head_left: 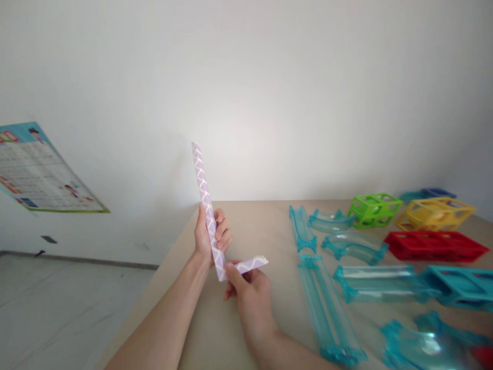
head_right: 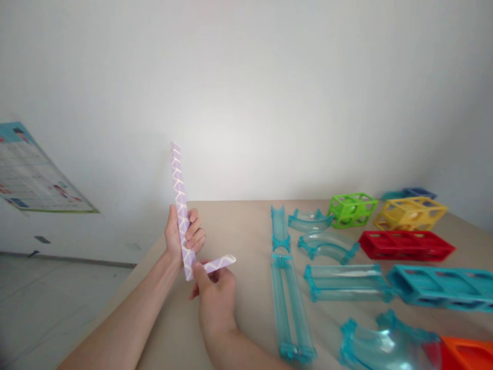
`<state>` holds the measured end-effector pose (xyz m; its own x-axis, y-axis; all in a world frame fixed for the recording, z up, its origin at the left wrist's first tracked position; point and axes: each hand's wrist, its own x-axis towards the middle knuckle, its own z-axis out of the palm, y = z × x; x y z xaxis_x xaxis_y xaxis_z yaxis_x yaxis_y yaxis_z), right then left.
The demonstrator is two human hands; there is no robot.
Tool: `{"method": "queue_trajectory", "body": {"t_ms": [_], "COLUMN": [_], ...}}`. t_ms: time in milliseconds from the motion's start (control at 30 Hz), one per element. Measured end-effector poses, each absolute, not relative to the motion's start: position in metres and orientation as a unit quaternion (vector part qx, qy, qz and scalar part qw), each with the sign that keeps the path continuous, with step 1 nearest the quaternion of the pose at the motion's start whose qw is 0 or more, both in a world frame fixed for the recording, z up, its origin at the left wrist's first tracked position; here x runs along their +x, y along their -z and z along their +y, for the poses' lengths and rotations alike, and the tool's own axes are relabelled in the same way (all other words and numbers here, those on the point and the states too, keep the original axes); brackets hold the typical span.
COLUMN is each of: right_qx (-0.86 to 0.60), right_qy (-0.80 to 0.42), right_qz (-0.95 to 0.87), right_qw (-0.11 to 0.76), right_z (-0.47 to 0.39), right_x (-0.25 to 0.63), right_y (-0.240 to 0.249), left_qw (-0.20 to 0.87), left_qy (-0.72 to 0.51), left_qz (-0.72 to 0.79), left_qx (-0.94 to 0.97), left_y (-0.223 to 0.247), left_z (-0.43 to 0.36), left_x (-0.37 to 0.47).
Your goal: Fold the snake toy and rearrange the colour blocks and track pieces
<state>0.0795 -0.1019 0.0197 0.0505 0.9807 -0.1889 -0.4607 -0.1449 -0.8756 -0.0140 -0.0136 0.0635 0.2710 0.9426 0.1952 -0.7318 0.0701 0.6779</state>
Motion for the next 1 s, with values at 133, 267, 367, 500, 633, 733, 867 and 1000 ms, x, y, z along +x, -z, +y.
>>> {"method": "queue_trajectory", "body": {"t_ms": [133,267,367,500,633,733,867,1000], "right_qx": [-0.438,-0.447,-0.446,-0.429,-0.392,-0.373,-0.364,-0.408], "right_qy": [-0.648,-0.667,-0.639,-0.587,-0.613,-0.598,-0.575,-0.534], "right_qz": [-0.27,-0.246,-0.281,-0.342,-0.298,-0.279,-0.277,-0.335], "right_qw": [0.562,0.542,0.56,0.595,0.617,0.652,0.678,0.661], "right_z": [-0.101,-0.099,-0.098,-0.1,-0.1,-0.096,-0.09,-0.088], "right_x": [0.079,0.079,0.08,0.083,0.084,0.085,0.088,0.091], "right_y": [-0.018,-0.016,-0.017,-0.022,-0.02,-0.016,-0.016,-0.021], "left_qw": [0.709,0.699,0.682,0.673,0.638,0.549,0.441,0.407], "left_qy": [-0.583,-0.594,-0.613,-0.62,-0.64,-0.669,-0.651,-0.663], "left_qz": [0.141,0.135,0.162,0.211,0.259,0.367,0.507,0.517], "left_qx": [0.37,0.375,0.365,0.343,0.341,0.342,0.353,0.358], "left_y": [-0.065,-0.065,-0.066,-0.069,-0.069,-0.061,-0.046,-0.043], "left_z": [-0.015,-0.015,-0.015,-0.013,-0.01,-0.009,-0.015,-0.019], "left_x": [-0.016,-0.017,-0.016,-0.014,-0.01,0.003,0.025,0.028]}}
